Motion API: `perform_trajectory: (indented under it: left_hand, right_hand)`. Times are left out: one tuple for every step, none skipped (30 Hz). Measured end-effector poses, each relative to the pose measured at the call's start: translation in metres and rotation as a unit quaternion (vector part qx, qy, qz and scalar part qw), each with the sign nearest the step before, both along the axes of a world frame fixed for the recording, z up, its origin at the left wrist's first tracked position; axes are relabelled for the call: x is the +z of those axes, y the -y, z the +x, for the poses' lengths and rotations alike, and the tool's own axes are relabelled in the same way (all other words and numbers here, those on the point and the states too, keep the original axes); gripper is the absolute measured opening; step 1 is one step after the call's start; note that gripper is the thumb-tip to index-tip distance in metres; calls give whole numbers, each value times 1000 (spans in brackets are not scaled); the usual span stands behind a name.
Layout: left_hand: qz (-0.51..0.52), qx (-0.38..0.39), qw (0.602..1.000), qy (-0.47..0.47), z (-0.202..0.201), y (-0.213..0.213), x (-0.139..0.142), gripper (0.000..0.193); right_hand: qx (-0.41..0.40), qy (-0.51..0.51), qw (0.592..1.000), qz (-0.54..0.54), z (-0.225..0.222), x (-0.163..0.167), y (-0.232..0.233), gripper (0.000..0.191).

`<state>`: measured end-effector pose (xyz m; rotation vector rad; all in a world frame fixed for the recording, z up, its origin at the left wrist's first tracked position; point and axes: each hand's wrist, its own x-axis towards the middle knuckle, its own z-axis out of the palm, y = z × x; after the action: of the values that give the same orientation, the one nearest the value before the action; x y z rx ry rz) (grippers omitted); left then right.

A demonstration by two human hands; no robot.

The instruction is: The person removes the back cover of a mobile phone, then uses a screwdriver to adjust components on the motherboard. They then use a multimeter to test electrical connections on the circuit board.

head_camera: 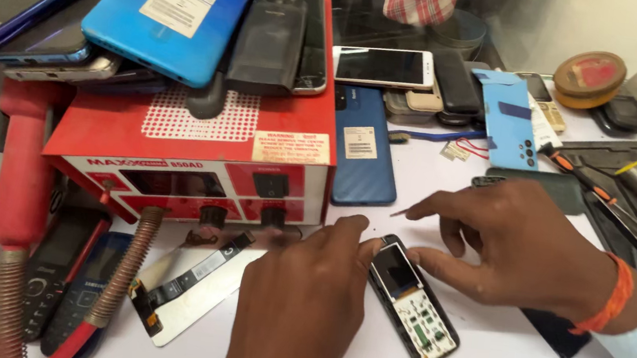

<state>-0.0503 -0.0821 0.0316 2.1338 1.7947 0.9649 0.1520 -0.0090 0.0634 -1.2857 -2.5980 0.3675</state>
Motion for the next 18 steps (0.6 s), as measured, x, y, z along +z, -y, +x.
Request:
perform_trajectory:
  left_hand:
    - [13, 5, 1000, 1, 1, 0, -3, 22]
    - [26, 9, 1000, 3, 2, 0, -6, 23]
    - [32, 14, 999, 3, 4, 0, -9, 23]
    - [38, 20, 999, 3, 6, 0, -13, 23]
    - [44, 28, 999, 0, 7, 0, -16, 23]
    - [30, 33, 999, -3, 7, 0, -19, 22]
    - [14, 38, 999, -7, 6, 0, -21, 21]
    - [-2, 42, 999, -9, 6, 0, -23, 20]
    - [5, 42, 999, -1, 6, 0, -24, 22]
    - [12, 43, 999, 7, 5, 1, -26, 23]
    - [19, 44, 999, 10, 5, 1, -26, 24]
    - [26, 45, 999, 12, 5, 2, -27, 26]
    - [33, 45, 998, 11, 6, 2, -28, 26]
    - [39, 45, 998, 12, 7, 3, -28, 27]
    - [40, 42, 998, 10, 7, 4, -29, 27]
    - [42, 40, 998, 7, 8, 4, -30, 28]
    - [43, 38, 998, 5, 8, 4, -30, 29]
    - [38, 36, 999, 5, 8, 4, -31, 29]
  right_hand:
    - [-2, 5, 1000, -2, 0, -2, 1, 49]
    - [-4, 9, 1000, 2, 1, -3, 3, 53]
    - [-12, 28, 1000, -1, 1, -5, 5, 59]
    - [-20, 47, 999, -4, 1, -6, 8, 65]
    - [-32, 79, 996, -16, 0, -7, 11, 74]
    - [-43, 95, 994, -26, -2, -10, 14, 81]
    - [-54, 112, 992, -35, -4, -11, 17, 88]
    - [-64, 118, 990, -45, -6, -13, 20, 93]
    - [-72, 129, 987, -57, -8, -13, 22, 95]
    - [-80, 141, 984, -68, -10, -14, 24, 98]
    - [-87, 156, 981, -81, -12, -14, 24, 98]
    - [-93, 164, 978, -90, -15, -14, 25, 97]
    - [-99, 171, 975, -99, -17, -14, 26, 96]
    - [-106, 173, 974, -105, -19, -14, 27, 95]
    - [-111, 177, 972, -111, -21, -13, 28, 93]
    - [-115, 182, 969, -117, -22, -13, 28, 91]
    - [-117, 190, 967, -123, -23, -13, 29, 88]
    - [-121, 189, 966, -132, -24, -14, 28, 86]
